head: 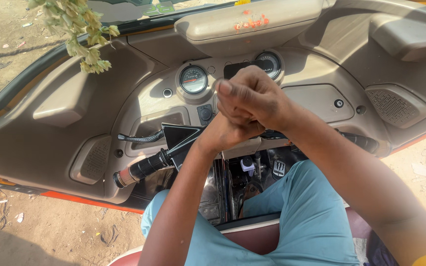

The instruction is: The person installs a black plastic phone holder onto the handlebar assembly of an auto-rickshaw using a screwdriver to tighten the mounting screws.

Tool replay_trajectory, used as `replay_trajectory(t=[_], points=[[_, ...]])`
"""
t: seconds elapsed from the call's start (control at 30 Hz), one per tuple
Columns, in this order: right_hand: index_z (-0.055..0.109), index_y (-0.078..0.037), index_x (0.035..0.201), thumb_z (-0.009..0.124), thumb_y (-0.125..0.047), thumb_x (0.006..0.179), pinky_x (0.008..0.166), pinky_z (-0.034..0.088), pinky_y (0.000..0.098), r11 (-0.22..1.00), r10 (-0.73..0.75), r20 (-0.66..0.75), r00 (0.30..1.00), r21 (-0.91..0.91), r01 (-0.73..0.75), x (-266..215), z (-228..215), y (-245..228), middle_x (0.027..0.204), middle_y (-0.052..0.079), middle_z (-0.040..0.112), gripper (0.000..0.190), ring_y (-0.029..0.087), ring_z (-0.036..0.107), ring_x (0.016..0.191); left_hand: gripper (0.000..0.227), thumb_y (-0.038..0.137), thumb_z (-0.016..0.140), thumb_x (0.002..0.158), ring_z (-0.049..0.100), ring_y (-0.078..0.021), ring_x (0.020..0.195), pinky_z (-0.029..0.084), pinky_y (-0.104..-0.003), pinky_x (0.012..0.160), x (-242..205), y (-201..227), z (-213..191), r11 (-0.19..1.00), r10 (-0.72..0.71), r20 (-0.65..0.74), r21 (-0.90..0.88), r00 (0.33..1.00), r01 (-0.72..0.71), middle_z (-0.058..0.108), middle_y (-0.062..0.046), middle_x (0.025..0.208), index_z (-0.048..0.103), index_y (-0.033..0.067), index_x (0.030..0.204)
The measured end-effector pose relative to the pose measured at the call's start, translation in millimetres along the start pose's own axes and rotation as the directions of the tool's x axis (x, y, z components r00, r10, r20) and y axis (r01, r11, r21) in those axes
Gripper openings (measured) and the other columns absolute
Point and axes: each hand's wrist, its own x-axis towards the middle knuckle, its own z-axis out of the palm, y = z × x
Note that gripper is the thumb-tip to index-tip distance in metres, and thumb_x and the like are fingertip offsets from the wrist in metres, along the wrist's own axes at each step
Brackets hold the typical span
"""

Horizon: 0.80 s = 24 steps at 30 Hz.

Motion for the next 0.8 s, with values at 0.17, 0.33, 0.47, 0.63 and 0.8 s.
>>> replay_trajectory(t=[0.17, 0.33, 0.47, 0.63, 0.8], points=[[0.039, -0.011, 0.064, 0.045, -0.048, 0.112, 0.044, 0.024, 0.0246, 0.976, -0.211, -0.503, 0.838, -0.163, 0.147, -5, 17, 22, 0.055, -0.002, 0.035, 0.061, 0.006, 0.032, 0.047, 0.018, 0.006, 0.074, 0.084, 0.066, -0.0202, 0.079, 0.053, -0.035, 0.073, -9, -3, 46, 0.963, 0.024, -0.458, 0.249, 0.889, 0.102, 0.07, -0.015, 0.088, 0.062, -0.0012, 0.095], [0.045, -0.007, 0.069, 0.047, -0.045, 0.115, 0.049, 0.03, 0.0254, 0.967, -0.21, -0.451, 0.868, -0.229, 0.115, -7, 35, 19, 0.059, -0.001, 0.038, 0.059, 0.008, 0.035, 0.052, 0.02, 0.008, 0.076, 0.089, 0.071, -0.0192, 0.066, 0.051, -0.034, 0.063, -7, -34, 55, 0.984, 0.045, -0.535, 0.171, 0.844, 0.056, 0.071, -0.013, 0.073, 0.064, -0.0026, 0.078], [0.053, -0.004, 0.075, 0.051, -0.038, 0.119, 0.063, 0.045, 0.0302, 0.995, -0.04, 0.232, 0.972, -0.083, 0.061, 8, -6, -23, 0.064, 0.002, 0.05, 0.056, 0.013, 0.051, 0.062, 0.016, 0.014, 0.07, 0.101, 0.059, -0.0216, 0.083, 0.046, -0.037, 0.072, -6, -31, 39, 0.991, -0.093, -0.338, -0.124, 0.937, 0.054, 0.063, -0.012, 0.087, 0.067, -0.0014, 0.097], [0.049, -0.01, 0.053, 0.057, -0.042, 0.107, 0.04, 0.028, 0.0271, 0.975, 0.221, 0.456, 0.862, -0.12, -0.186, 21, -15, -24, 0.045, -0.004, 0.044, 0.063, 0.008, 0.039, 0.038, 0.022, 0.016, 0.066, 0.101, 0.067, -0.0172, 0.115, 0.054, -0.032, 0.102, -7, -31, 5, 0.984, 0.175, 0.064, -0.045, 0.983, -0.172, 0.071, -0.007, 0.118, 0.072, 0.0021, 0.117], [0.045, -0.01, 0.062, 0.052, -0.039, 0.113, 0.047, 0.027, 0.0264, 0.964, -0.091, -0.132, 0.987, -0.259, 0.054, 1, 11, 9, 0.056, -0.004, 0.04, 0.059, 0.007, 0.034, 0.049, 0.026, 0.006, 0.071, 0.085, 0.069, -0.0202, 0.101, 0.056, -0.032, 0.09, -17, -28, 6, 0.971, -0.07, -0.08, -0.233, 0.994, 0.049, 0.072, -0.009, 0.106, 0.067, 0.0012, 0.109]])
